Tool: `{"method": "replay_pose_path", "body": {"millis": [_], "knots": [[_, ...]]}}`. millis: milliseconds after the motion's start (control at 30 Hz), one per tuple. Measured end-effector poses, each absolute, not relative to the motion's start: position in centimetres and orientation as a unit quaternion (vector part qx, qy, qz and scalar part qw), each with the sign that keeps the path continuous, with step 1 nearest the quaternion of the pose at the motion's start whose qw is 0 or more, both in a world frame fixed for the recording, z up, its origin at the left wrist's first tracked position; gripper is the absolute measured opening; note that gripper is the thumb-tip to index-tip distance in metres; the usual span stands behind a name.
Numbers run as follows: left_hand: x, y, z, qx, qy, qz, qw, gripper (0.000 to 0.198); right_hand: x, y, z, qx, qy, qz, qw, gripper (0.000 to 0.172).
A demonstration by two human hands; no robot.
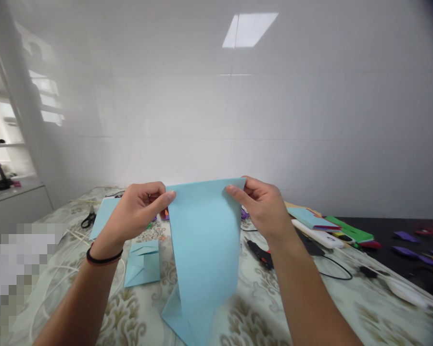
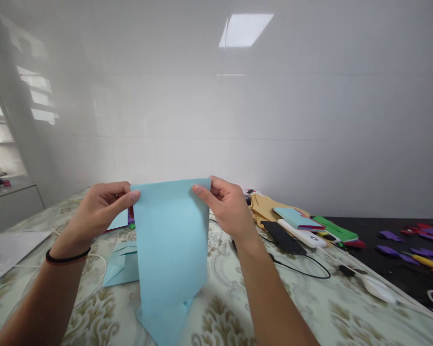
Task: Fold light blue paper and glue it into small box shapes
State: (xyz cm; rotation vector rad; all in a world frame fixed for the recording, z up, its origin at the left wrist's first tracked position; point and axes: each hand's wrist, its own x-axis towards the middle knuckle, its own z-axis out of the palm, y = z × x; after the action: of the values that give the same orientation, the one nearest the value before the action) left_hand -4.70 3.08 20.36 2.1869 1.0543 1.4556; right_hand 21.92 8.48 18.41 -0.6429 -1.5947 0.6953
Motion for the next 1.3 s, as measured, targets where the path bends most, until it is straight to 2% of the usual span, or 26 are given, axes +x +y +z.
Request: {"method": "replay_pose_path", "body": {"millis": [1233, 1300], "knots": [[-4.78, 2.79, 20.48, 0.768, 0.380, 0.499, 0.130, 0.048, 21.97, 8.08, 18.47, -0.266, -0.713, 0.267, 0.591, 0.042], [-4.78, 2.87, 20.38, 0.762, 0.375, 0.508, 0.145, 0.041, 21.97, 8.13, 18.41, -0.265, -0.712, 0.267, 0.592, 0.042]]}}
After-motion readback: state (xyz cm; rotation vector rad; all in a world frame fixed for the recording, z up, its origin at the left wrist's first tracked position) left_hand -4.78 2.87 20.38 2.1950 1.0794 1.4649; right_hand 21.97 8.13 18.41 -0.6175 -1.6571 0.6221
